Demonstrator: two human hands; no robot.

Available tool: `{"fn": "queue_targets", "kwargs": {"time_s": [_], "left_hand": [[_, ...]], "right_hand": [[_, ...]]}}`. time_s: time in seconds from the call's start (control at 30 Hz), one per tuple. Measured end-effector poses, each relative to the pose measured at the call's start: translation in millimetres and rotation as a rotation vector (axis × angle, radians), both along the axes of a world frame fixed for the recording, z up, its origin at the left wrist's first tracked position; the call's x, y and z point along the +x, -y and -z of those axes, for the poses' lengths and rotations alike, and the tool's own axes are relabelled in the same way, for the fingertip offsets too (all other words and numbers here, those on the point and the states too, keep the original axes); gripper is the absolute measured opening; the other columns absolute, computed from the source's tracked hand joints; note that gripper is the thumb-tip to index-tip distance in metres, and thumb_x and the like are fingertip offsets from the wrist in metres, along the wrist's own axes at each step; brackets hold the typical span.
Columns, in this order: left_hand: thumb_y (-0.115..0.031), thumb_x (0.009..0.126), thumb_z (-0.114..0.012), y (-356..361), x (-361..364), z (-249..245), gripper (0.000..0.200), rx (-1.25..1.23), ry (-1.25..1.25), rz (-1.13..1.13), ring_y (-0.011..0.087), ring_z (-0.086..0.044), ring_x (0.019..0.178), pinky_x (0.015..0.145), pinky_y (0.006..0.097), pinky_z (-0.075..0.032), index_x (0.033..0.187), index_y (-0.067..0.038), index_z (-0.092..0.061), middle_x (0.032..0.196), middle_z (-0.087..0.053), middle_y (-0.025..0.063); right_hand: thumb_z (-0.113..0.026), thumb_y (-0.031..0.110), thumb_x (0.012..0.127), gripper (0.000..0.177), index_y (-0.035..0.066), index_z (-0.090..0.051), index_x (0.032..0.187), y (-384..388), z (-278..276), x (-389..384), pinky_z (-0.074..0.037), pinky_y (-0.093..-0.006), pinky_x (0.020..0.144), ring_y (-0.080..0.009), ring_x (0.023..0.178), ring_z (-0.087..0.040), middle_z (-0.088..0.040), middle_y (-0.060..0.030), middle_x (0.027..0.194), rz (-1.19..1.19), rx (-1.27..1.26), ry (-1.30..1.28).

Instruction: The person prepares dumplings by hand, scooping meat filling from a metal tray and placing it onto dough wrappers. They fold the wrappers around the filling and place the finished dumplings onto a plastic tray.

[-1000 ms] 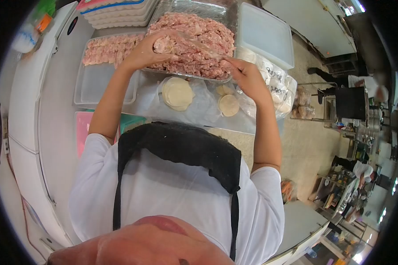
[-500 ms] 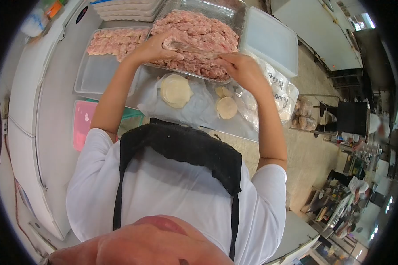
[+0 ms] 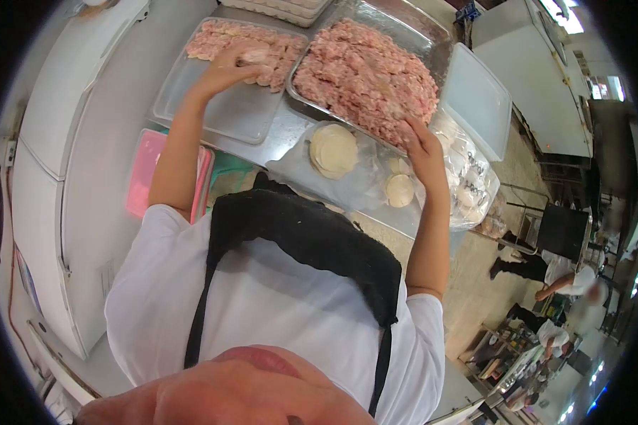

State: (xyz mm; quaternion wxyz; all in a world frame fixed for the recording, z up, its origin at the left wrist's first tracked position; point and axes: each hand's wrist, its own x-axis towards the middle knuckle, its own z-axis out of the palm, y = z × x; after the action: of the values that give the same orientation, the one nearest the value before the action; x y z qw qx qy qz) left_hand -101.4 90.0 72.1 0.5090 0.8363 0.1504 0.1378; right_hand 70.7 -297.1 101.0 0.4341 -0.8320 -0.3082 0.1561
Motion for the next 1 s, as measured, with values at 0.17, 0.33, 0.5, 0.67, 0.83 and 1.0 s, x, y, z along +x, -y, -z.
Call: {"fn": "queue_targets", "kwargs": {"time_s": [0.17,0.33,0.5,0.67,0.83,1.0], "left_hand": [[-0.024,0.074,-0.074,-80.5,-47.7,74.0,0.057,0.509,-0.14,-0.25,0.0303,-0.059,0.097,0.086,0.0358,-0.047,0.124,-0.004,-0.055,0.111,-0.061,0.0163],[-0.019,0.074,-0.072,-54.6,-39.5,85.7,0.068,0.422,-0.155,-0.259,0.0365,-0.058,0.105,0.089,0.0402,-0.047,0.134,-0.004,-0.044,0.119,-0.057,0.0232],[-0.019,0.077,-0.071,-29.6,-24.6,93.1,0.079,0.36,-0.13,-0.285,0.04,-0.055,0.109,0.092,0.042,-0.046,0.142,-0.001,-0.03,0.123,-0.054,0.0268],[-0.017,0.08,-0.069,-25.0,-4.0,106.9,0.078,0.36,-0.115,-0.364,0.0413,-0.052,0.114,0.094,0.0425,-0.045,0.143,0.0,-0.027,0.126,-0.052,0.0274],[-0.02,0.08,-0.068,-34.8,-10.3,116.8,0.074,0.563,-0.108,-0.19,0.0384,-0.045,0.123,0.099,0.0441,-0.04,0.141,0.0,-0.032,0.133,-0.045,0.0269],[-0.02,0.08,-0.067,54.0,-10.8,46.2,0.053,0.643,-0.074,-0.114,0.0358,-0.047,0.121,0.1,0.0425,-0.039,0.128,-0.003,-0.049,0.128,-0.051,0.0192]], "right_hand": [[-0.057,0.023,0.095,0.033,0.003,-0.059,0.122,3.5,-11.8,-28.2,-0.031,-0.0167,0.049,-0.0022,0.058,-0.043,-0.056,0.003,0.077,0.278,0.15,-0.378],[-0.055,0.027,0.096,0.034,0.004,-0.059,0.12,-7.3,-10.4,-39.5,-0.025,-0.0173,0.045,-0.0022,0.052,-0.035,-0.045,0.0054,0.066,0.282,0.191,-0.407],[-0.05,0.03,0.098,0.03,0.005,-0.061,0.111,-22.6,-18.7,-51.8,-0.024,-0.0188,0.045,-0.0028,0.051,-0.031,-0.04,0.0059,0.062,0.293,0.137,-0.38],[-0.047,0.031,0.099,0.032,0.004,-0.063,0.1,1.8,-7.6,-36.9,-0.031,-0.022,0.048,-0.0068,0.054,-0.039,-0.044,0.0023,0.063,0.185,0.042,-0.29],[-0.051,0.035,0.096,0.034,0.005,-0.065,0.093,41.9,-10.9,9.7,-0.047,-0.0366,0.059,-0.0256,0.066,-0.062,-0.061,-0.0108,0.07,-0.053,-0.332,0.773],[-0.056,0.039,0.09,0.036,0.008,-0.065,0.076,67.2,-76.1,41.5,-0.048,-0.0406,0.062,-0.0289,0.072,-0.062,-0.063,-0.0087,0.076,-0.239,-0.742,0.843]]}}
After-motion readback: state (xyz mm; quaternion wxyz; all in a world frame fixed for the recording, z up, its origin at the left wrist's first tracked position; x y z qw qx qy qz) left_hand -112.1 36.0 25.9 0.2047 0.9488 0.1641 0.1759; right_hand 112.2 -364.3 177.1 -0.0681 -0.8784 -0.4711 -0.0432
